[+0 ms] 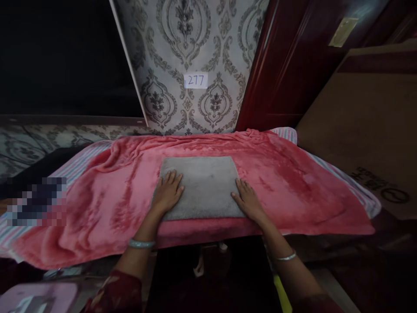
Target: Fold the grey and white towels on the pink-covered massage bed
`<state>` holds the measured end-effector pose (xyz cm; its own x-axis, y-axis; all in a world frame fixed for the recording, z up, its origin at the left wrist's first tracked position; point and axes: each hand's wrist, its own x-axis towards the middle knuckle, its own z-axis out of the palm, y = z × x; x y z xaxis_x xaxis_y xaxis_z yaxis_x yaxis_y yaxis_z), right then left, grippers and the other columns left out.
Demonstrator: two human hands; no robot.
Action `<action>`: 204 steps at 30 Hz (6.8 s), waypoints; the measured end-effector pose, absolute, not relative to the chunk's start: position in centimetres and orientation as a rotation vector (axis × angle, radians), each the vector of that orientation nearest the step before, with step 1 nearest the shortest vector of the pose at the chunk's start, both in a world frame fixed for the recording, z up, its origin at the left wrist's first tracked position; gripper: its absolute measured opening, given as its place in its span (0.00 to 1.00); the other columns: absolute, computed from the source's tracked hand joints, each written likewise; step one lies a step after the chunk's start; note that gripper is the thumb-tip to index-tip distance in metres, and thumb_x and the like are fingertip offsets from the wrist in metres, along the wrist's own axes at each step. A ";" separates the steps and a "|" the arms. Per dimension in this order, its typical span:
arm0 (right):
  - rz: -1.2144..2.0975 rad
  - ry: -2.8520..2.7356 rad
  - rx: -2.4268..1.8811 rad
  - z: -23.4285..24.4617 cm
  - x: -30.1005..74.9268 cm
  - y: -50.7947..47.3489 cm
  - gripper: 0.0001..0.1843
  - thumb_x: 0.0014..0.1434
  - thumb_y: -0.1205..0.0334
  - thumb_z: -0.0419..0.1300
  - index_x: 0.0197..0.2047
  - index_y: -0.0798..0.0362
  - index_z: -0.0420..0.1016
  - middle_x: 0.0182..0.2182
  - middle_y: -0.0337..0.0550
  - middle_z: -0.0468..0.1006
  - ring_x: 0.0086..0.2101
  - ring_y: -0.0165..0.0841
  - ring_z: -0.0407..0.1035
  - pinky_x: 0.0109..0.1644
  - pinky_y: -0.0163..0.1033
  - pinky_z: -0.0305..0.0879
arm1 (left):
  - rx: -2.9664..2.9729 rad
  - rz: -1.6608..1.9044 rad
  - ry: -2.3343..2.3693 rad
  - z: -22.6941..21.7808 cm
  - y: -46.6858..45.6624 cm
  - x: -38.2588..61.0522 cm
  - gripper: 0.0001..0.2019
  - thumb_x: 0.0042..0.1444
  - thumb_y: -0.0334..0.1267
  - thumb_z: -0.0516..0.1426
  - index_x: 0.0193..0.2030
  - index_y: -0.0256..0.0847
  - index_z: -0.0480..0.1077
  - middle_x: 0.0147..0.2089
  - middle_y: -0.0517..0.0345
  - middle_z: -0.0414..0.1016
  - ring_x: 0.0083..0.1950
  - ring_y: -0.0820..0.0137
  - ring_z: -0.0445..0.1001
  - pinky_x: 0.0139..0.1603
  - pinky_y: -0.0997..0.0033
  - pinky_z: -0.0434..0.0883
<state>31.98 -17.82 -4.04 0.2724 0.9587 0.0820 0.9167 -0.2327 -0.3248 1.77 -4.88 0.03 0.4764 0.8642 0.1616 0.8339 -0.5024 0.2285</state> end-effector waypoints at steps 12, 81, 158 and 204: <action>0.138 -2.294 -1.680 1.6 14.1 -16.1 0.36 0.69 0.54 0.48 0.74 0.62 0.51 0.74 0.53 0.46 0.72 0.44 0.38 0.74 0.56 0.38 | 2.494 0.840 1.541 -2.3 -11.5 -3.6 0.25 0.66 0.39 0.43 0.66 0.36 0.66 0.70 0.44 0.65 0.72 0.60 0.61 0.72 0.49 0.59; 0.089 -2.116 -2.051 -0.3 24.0 -5.5 0.33 0.72 0.46 0.43 0.75 0.48 0.51 0.74 0.47 0.47 0.72 0.44 0.40 0.72 0.60 0.38 | 2.557 0.304 1.673 -0.6 -8.1 0.3 0.27 0.67 0.40 0.45 0.72 0.40 0.58 0.76 0.44 0.53 0.76 0.58 0.53 0.73 0.43 0.53; 0.688 -2.741 -0.951 3.1 17.6 -15.3 0.33 0.71 0.47 0.51 0.74 0.44 0.52 0.72 0.43 0.55 0.71 0.37 0.45 0.74 0.48 0.41 | 2.481 0.603 1.325 1.6 -2.5 -2.5 0.26 0.68 0.42 0.43 0.70 0.44 0.60 0.75 0.51 0.55 0.77 0.62 0.50 0.74 0.46 0.51; 0.061 -2.154 -1.859 3.2 19.8 -5.7 0.30 0.71 0.54 0.46 0.73 0.53 0.56 0.72 0.51 0.52 0.71 0.47 0.45 0.72 0.59 0.40 | 2.773 0.176 1.549 2.3 0.3 3.2 0.29 0.68 0.48 0.44 0.73 0.43 0.58 0.76 0.46 0.52 0.77 0.52 0.49 0.74 0.40 0.47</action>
